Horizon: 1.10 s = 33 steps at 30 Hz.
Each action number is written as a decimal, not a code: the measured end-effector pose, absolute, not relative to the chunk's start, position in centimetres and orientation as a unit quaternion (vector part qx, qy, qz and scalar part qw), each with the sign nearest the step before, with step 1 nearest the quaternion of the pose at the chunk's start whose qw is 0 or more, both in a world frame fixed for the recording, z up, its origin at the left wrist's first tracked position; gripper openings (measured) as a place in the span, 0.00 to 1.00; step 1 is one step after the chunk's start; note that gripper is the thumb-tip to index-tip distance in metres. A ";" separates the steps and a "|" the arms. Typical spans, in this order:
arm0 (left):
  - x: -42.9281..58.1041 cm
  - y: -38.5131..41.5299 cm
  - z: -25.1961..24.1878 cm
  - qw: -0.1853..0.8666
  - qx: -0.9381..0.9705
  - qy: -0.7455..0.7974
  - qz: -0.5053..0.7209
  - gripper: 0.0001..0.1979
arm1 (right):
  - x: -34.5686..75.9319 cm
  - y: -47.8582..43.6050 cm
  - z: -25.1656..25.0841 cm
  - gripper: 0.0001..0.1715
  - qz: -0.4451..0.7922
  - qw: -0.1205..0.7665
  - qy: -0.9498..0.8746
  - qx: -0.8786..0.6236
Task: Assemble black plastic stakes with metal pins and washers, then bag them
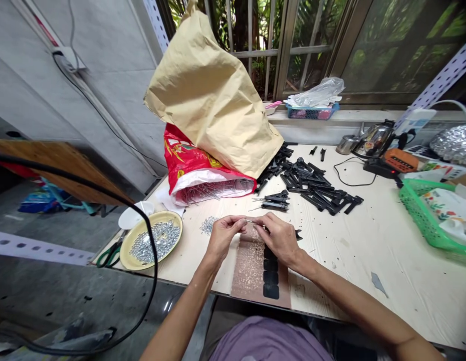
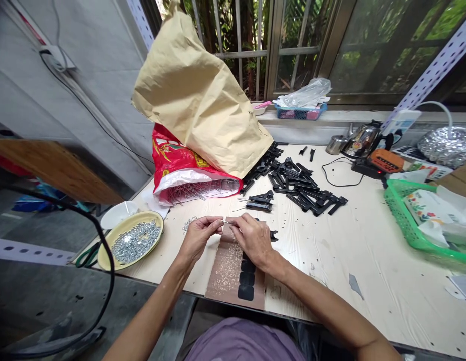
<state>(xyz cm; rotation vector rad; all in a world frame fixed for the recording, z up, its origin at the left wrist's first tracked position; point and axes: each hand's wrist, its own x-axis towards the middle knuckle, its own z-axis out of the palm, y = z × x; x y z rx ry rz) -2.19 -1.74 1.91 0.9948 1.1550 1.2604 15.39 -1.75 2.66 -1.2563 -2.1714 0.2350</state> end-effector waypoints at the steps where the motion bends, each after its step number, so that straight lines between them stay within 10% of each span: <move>1: -2.1 -1.8 1.9 0.548 0.424 0.489 0.530 0.14 | 15.4 -1.7 2.6 0.12 0.064 0.297 -0.825 -0.477; 14: -2.0 -0.9 1.8 0.659 0.311 0.438 0.526 0.16 | 15.6 -1.5 3.3 0.14 -0.026 0.280 -0.838 -0.467; 33: -1.5 -1.6 1.8 0.537 0.463 0.495 0.502 0.12 | 16.1 -1.4 2.4 0.12 -0.081 0.266 -0.854 -0.439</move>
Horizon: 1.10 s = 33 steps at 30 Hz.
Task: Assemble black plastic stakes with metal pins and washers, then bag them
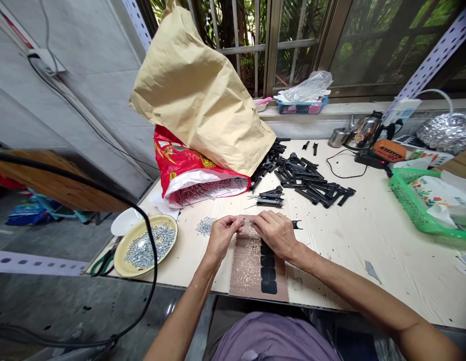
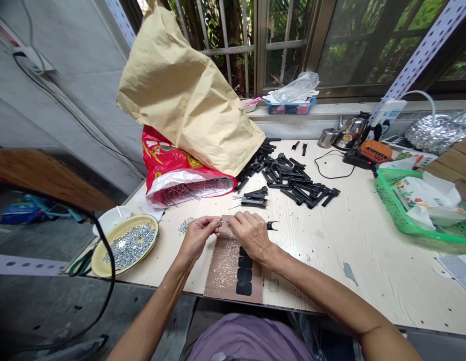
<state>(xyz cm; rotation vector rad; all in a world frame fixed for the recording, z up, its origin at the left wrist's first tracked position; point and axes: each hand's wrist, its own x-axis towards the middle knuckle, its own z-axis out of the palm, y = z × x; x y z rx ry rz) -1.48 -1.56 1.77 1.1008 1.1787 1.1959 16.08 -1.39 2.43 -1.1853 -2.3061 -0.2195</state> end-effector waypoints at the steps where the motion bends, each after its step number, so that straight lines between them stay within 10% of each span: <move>1: -1.4 -1.6 1.8 0.535 0.464 0.496 0.501 0.12 | 16.1 -1.4 2.4 0.12 -0.082 0.262 -0.856 -0.438; 33: 0.3 -0.6 0.0 0.708 0.361 0.461 0.394 0.20 | 20.3 -0.9 0.8 0.12 0.228 0.289 -0.805 -0.465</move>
